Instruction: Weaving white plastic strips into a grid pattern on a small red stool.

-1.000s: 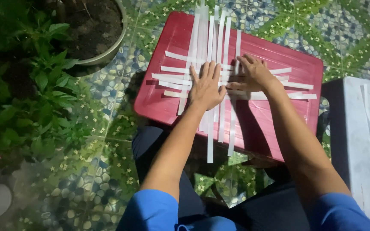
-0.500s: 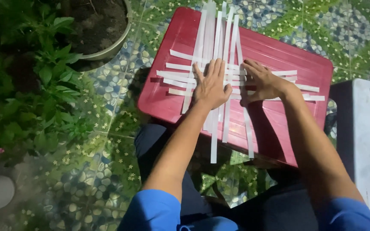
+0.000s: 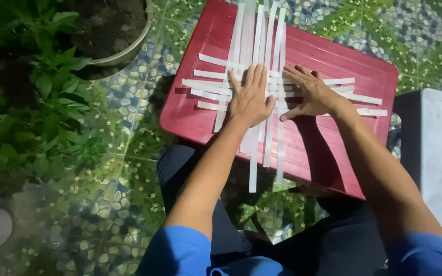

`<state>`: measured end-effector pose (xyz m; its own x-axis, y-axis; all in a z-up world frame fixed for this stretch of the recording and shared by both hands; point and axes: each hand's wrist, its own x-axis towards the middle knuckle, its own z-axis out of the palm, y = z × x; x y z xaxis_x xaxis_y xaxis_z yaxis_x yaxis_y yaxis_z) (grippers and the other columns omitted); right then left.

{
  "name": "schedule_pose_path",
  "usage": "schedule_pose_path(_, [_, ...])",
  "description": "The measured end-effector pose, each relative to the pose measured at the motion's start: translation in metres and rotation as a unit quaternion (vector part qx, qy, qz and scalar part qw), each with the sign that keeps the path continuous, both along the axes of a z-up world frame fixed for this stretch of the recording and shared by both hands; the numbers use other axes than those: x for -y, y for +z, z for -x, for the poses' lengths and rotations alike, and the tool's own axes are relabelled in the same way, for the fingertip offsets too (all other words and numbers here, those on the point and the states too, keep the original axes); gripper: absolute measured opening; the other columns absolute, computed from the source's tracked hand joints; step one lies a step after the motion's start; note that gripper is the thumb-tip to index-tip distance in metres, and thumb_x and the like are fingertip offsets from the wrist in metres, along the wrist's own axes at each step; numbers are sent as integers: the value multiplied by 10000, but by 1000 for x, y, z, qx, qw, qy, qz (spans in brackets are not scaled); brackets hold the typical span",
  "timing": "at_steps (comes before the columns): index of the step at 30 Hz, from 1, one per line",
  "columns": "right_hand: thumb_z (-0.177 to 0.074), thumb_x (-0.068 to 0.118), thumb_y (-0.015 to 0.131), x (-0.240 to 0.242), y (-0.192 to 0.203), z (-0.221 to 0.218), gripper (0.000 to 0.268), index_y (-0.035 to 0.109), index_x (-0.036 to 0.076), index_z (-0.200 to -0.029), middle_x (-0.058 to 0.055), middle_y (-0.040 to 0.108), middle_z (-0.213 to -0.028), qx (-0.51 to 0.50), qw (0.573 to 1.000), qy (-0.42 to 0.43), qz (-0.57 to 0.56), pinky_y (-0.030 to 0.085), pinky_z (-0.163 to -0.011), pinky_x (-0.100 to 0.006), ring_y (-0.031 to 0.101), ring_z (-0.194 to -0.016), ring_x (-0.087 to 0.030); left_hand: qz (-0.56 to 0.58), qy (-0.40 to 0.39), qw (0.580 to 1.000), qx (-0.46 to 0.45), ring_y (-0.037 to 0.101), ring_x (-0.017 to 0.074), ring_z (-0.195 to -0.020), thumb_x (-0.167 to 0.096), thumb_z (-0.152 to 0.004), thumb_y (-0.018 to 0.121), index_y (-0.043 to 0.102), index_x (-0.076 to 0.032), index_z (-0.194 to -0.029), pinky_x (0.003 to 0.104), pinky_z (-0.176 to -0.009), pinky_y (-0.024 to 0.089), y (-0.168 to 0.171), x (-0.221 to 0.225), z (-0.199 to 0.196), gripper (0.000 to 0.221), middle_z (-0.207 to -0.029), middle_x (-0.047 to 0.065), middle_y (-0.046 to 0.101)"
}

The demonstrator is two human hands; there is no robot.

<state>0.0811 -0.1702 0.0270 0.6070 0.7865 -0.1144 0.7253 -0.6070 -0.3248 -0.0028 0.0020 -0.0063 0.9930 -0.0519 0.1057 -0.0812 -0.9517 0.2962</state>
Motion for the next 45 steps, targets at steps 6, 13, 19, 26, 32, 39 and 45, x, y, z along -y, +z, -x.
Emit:
schedule_pose_path(6, [-397, 567, 798, -5, -6, 3, 1165, 358, 20, -1327, -162, 359, -1381, 5, 999, 4, -36, 196, -980, -575, 277, -1291, -362, 3, -6, 1000, -18, 130, 263, -1337, -371, -814, 339, 223, -10, -1373, 675, -984, 15, 2, 0, -1, 675, -1432, 156, 192])
schedule_pose_path(13, [-413, 565, 793, -8, -9, 5, 1182, 312, 23, -1346, -151, 299, -1412, -26, 999, -1, -48, 157, -986, -611, 228, -1305, -369, -2, -6, 1000, -30, 120, 268, -1335, -374, -815, 327, 222, 0, -1367, 665, -993, 13, 6, -1, 1, 675, -1424, 166, 193])
schedule_pose_path(19, [-417, 529, 799, -11, -8, -4, 1133, 354, 12, -1322, -182, 356, -1360, 9, 1000, 21, -8, 272, -973, -562, 330, -1248, -379, 4, -1, 1000, -10, 137, 265, -1328, -455, -827, 358, 210, 5, -1367, 661, -992, 21, 9, -1, 1, 725, -1421, 165, 202])
schedule_pose_path(26, [-411, 146, 800, -37, -13, -14, 1082, 298, 195, -1368, -127, 328, -1202, 27, 985, -36, 164, 423, -829, -485, 378, -1113, -371, -12, 2, 1000, -14, 170, 249, -1287, -429, -778, 458, 194, 5, -1362, 671, -975, 46, 7, -2, 0, 774, -1401, 149, 196])
schedule_pose_path(32, [-422, 101, 723, -46, -6, -12, 1069, 253, 178, -1379, -151, 297, -1229, -17, 979, -73, 192, 434, -788, -523, 346, -1121, -428, -17, 3, 999, -37, 153, 236, -1285, -414, -735, 515, 167, 1, -1366, 670, -976, 46, 9, -2, 1, 831, -1408, 143, 161])
schedule_pose_path(39, [-444, 51, 688, -39, -15, -18, 1036, 257, 155, -1380, -100, 286, -1258, -9, 983, -53, 175, 448, -769, -482, 329, -1144, -388, -8, -3, 999, -46, 161, 236, -1276, -404, -735, 512, 170, 7, -1366, 651, -976, 39, 11, -2, -1, 827, -1408, 149, 166])
schedule_pose_path(45, [-499, 92, 708, -51, 15, 4, 956, 285, 121, -1355, -89, 273, -1281, -22, 984, -56, 171, 450, -751, -515, 307, -1146, -401, -15, 0, 998, -54, 157, 241, -1284, -412, -734, 514, 175, 8, -1366, 653, -983, 45, 12, -1, 0, 831, -1411, 153, 163])
